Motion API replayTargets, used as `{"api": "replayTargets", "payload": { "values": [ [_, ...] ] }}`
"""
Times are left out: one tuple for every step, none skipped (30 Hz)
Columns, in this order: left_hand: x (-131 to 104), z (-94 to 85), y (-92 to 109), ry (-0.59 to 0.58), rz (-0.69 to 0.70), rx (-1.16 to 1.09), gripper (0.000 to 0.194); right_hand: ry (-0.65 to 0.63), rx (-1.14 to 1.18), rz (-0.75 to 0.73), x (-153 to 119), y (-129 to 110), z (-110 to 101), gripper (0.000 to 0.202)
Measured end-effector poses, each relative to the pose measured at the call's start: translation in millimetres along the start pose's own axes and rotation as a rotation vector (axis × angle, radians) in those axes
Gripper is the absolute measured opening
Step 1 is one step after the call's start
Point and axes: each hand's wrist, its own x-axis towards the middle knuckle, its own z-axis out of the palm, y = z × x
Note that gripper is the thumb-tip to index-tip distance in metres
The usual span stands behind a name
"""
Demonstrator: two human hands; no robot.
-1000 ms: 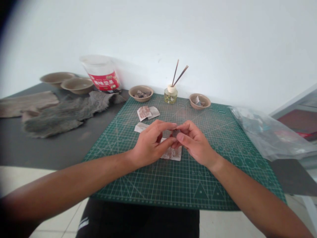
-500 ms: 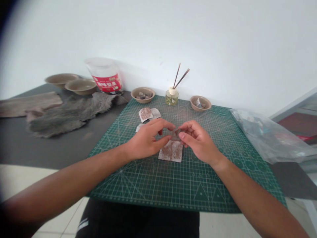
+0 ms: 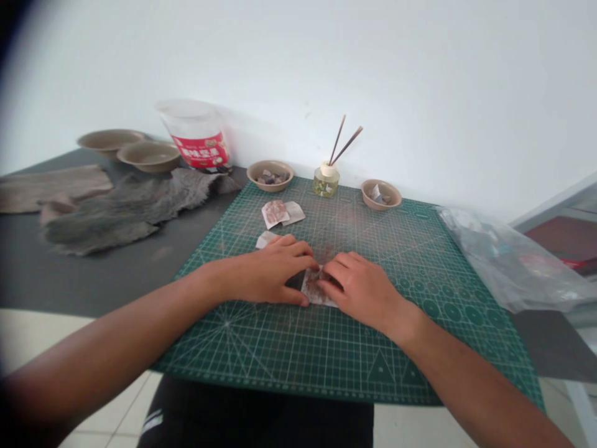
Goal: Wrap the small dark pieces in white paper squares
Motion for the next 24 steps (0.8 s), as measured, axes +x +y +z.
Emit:
{"api": "replayTargets", "payload": {
  "values": [
    [0.7,1.0,-0.4,0.009,-0.004,0.009,0.047,0.005,-0.003,0.011,0.0,0.6,0.4,0.017],
    [1.4,2.1,-0.6,0.019,-0.011,0.019,0.047,0.010,-0.001,0.018,0.0,1.2,0.8,0.017],
    [2.1,3.4,-0.6,0.030,-0.018,0.029,0.047,0.014,0.006,0.022,0.2,1.7,1.2,0.017],
    [2.8,4.7,-0.3,0.038,-0.025,0.039,0.048,0.018,0.017,0.023,0.5,2.1,1.6,0.017],
    [3.3,5.8,0.1,0.046,-0.033,0.051,0.049,0.023,0.031,0.025,0.8,2.5,2.0,0.016],
    [3.6,6.8,0.6,0.052,-0.043,0.062,0.050,0.031,0.048,0.028,1.2,2.8,2.3,0.017],
    [3.8,7.4,1.0,0.059,-0.050,0.071,0.051,0.041,0.064,0.027,1.4,3.0,2.4,0.018],
    [3.7,7.7,1.2,0.065,-0.057,0.076,0.052,0.052,0.077,0.021,1.7,3.0,2.4,0.019],
    [3.4,7.5,1.0,0.071,-0.063,0.077,0.052,0.065,0.085,0.012,1.8,3.0,2.2,0.020],
    [2.9,7.0,0.5,0.076,-0.066,0.072,0.051,0.073,0.089,0.000,1.9,2.9,1.9,0.020],
    [2.5,6.2,-0.4,0.080,-0.065,0.065,0.050,0.076,0.090,-0.012,2.0,2.8,1.5,0.019],
    [2.0,5.2,-1.6,0.082,-0.061,0.056,0.048,0.073,0.088,-0.027,2.1,2.7,1.2,0.018],
    [1.7,4.2,-2.9,0.082,-0.056,0.049,0.046,0.067,0.085,-0.038,2.2,2.7,0.9,0.018],
    [1.5,3.3,-4.2,0.079,-0.052,0.044,0.044,0.058,0.084,-0.048,2.5,2.7,0.7,0.018],
    [1.5,2.6,-5.4,0.073,-0.047,0.042,0.042,0.050,0.085,-0.057,2.8,2.8,0.7,0.017],
    [1.6,2.1,-6.3,0.065,-0.042,0.043,0.040,0.044,0.088,-0.065,3.1,2.8,0.9,0.016],
    [1.8,1.9,-7.0,0.056,-0.038,0.043,0.039,0.043,0.093,-0.069,3.4,2.9,1.2,0.016],
    [2.0,2.0,-7.5,0.049,-0.033,0.042,0.037,0.044,0.099,-0.067,3.6,2.9,1.6,0.016],
    [2.3,2.3,-7.8,0.044,-0.029,0.038,0.036,0.047,0.106,-0.057,3.7,2.8,1.8,0.016],
    [2.6,2.7,-8.2,0.040,-0.026,0.032,0.036,0.051,0.116,-0.043,3.7,2.5,1.9,0.016],
    [2.9,3.3,-8.5,0.038,-0.025,0.023,0.036,0.053,0.130,-0.026,3.7,2.2,1.6,0.016],
    [3.1,3.9,-8.9,0.034,-0.028,0.015,0.037,0.051,0.149,-0.014,3.7,1.8,1.1,0.015],
    [3.3,4.4,-9.3,0.029,-0.035,0.007,0.037,0.034,0.176,-0.015,3.9,1.4,0.2,0.016],
    [3.5,4.8,-9.8,0.024,-0.045,0.001,0.038,0.008,0.209,-0.030,4.2,1.2,-1.1,0.016]
  ]
}}
